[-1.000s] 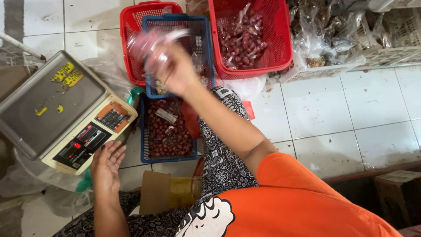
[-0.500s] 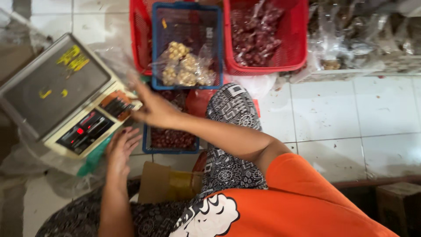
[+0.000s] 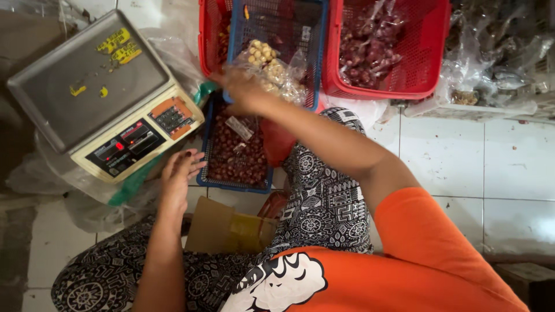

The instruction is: The person weighs items on a digital scale, places them into small plastic bags, and knots the bags closed.

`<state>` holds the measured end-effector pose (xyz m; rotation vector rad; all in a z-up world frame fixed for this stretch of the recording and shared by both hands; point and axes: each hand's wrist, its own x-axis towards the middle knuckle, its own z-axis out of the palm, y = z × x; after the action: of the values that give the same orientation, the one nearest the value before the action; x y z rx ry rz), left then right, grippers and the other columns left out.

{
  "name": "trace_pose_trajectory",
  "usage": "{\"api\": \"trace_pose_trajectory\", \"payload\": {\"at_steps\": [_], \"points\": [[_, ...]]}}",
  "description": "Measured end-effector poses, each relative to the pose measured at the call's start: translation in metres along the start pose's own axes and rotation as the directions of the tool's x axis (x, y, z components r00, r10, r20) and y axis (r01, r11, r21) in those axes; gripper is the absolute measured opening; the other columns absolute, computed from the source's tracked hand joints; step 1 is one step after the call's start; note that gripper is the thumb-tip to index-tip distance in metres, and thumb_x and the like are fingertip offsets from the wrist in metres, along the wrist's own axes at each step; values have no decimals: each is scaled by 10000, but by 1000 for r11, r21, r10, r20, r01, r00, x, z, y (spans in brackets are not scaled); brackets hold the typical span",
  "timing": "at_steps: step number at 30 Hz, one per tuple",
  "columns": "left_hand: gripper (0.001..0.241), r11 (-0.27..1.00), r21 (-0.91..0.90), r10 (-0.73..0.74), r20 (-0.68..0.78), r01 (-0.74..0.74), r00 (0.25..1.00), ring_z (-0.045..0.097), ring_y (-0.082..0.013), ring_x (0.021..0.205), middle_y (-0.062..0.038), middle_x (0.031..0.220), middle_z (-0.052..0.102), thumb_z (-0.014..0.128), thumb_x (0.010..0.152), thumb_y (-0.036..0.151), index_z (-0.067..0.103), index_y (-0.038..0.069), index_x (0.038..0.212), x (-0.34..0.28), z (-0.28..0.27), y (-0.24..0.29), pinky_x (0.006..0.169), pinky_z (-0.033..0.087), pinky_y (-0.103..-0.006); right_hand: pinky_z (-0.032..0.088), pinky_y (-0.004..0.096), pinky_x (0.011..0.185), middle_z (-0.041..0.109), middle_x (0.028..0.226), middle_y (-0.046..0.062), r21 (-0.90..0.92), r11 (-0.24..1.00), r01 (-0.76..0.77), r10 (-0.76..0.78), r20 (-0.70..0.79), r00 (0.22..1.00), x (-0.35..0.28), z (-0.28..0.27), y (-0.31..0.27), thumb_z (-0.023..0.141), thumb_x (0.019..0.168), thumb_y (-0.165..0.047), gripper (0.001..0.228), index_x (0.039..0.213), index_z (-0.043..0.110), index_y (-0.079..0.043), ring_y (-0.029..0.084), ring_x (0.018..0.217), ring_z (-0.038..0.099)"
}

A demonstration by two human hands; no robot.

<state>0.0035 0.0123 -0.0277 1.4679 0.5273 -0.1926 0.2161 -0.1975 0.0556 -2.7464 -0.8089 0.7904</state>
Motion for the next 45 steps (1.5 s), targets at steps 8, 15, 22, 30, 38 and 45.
{"api": "trace_pose_trajectory", "payload": {"at_steps": [8,15,22,30,38,45], "points": [[402,999,-30,41,13,-41,999,708,-204,1040,-134,1235,716,583,1021,359,636,36,1255,11,3,-12,923,513,-342,376,594,1089,310,1626,167,-33,975,-218,206,-222,953,76,42,100,779,848,-368,954,1597,193,-287,423,1449,363],[346,992,-30,126,37,-125,991,713,-206,1009,-149,1206,733,578,1038,308,640,24,1227,21,11,-26,928,521,-328,534,497,928,703,1202,199,51,985,-162,170,-344,924,131,89,139,662,915,-210,297,1203,726,-179,377,1096,685],[287,967,-118,232,42,-226,972,725,-220,1014,-136,1167,724,600,1036,236,634,-9,1182,32,16,-47,886,559,-322,547,460,821,759,934,161,229,973,3,112,-487,866,154,97,152,688,792,-180,169,905,778,-92,335,919,719],[251,970,-118,219,43,-213,975,727,-212,971,-111,1116,740,590,1023,216,633,4,1149,44,22,-53,858,564,-313,539,343,658,740,754,130,560,828,35,266,-447,854,139,92,153,837,760,-293,308,855,795,-3,191,656,678],[247,970,-89,232,39,-228,972,722,-182,958,-94,1053,707,632,1012,228,619,12,1131,36,31,-36,802,556,-318,494,290,570,702,734,73,823,379,424,472,-566,676,124,46,157,700,875,-18,45,882,713,24,150,620,636],[282,963,39,266,37,-267,963,708,-208,821,-110,940,717,664,982,243,641,17,1150,29,41,-26,721,542,-337,585,290,743,725,846,54,742,228,630,139,-665,734,84,-19,46,703,928,-34,29,926,698,-6,144,774,714]]}}
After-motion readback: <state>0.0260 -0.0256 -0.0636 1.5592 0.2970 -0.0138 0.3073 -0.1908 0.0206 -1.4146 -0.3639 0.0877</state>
